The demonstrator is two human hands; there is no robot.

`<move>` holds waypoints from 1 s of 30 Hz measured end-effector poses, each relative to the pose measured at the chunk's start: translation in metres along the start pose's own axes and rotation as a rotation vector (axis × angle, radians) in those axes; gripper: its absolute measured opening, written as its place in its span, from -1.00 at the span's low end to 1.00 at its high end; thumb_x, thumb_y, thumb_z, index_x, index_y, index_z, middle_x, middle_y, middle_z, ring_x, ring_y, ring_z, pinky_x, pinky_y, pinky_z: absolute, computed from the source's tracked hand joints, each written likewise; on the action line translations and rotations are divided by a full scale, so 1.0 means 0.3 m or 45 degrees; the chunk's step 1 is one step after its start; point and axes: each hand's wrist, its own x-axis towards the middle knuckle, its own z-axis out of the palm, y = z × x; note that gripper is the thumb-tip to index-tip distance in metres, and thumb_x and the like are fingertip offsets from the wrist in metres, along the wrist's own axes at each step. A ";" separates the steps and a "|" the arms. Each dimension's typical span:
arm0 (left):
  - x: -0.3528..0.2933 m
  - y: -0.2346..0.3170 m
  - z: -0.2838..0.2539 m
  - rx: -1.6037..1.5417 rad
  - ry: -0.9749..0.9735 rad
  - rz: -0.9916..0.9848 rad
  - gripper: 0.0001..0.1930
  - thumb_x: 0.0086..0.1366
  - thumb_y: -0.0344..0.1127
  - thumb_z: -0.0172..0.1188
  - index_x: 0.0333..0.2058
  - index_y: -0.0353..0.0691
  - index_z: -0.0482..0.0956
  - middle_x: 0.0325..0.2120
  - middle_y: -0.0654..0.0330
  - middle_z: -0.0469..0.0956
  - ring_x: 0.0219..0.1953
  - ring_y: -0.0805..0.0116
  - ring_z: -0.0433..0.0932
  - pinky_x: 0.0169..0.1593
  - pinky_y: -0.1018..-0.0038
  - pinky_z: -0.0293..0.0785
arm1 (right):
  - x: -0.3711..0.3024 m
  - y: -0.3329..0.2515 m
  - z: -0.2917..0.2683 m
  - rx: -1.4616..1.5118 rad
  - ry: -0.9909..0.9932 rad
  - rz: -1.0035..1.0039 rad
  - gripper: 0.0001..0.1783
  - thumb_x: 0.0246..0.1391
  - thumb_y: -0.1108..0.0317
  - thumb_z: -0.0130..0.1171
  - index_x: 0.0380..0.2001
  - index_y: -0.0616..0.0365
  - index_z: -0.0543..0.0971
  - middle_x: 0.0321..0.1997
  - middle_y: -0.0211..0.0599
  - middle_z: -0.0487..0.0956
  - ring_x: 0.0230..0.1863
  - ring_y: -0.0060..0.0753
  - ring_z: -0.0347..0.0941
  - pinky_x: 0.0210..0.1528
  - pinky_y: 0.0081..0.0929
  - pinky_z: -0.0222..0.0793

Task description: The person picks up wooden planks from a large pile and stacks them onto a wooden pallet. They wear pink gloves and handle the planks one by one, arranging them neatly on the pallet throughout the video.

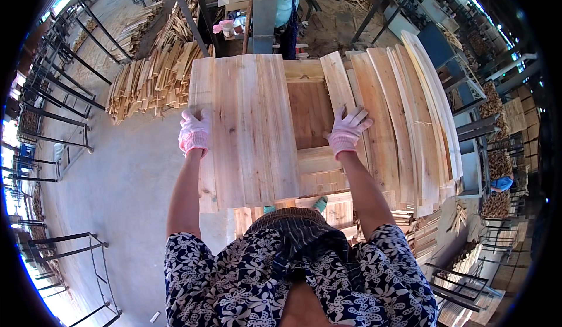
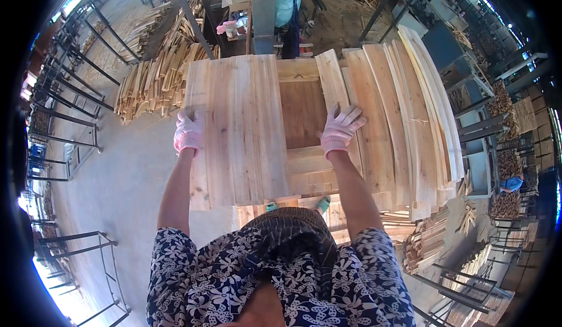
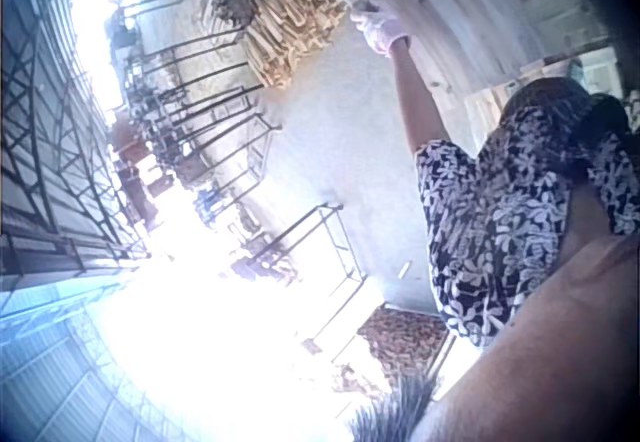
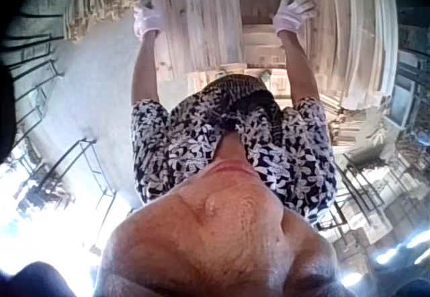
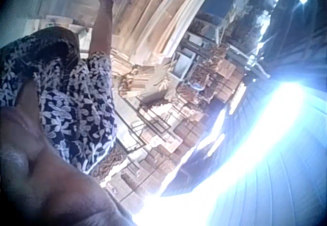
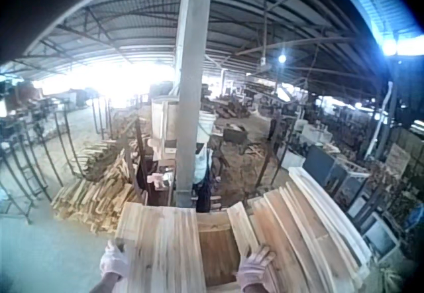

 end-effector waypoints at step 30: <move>-0.032 -0.013 -0.020 -0.073 -0.038 -0.022 -0.27 0.35 0.26 0.04 0.22 -0.25 0.27 0.17 -0.18 0.48 0.10 -0.19 0.60 0.11 0.02 0.56 | 0.184 1.146 -0.146 0.670 0.061 0.252 -0.02 -0.01 0.04 0.31 0.49 -0.12 0.19 0.19 0.22 0.34 0.15 0.31 0.42 0.23 -0.02 0.38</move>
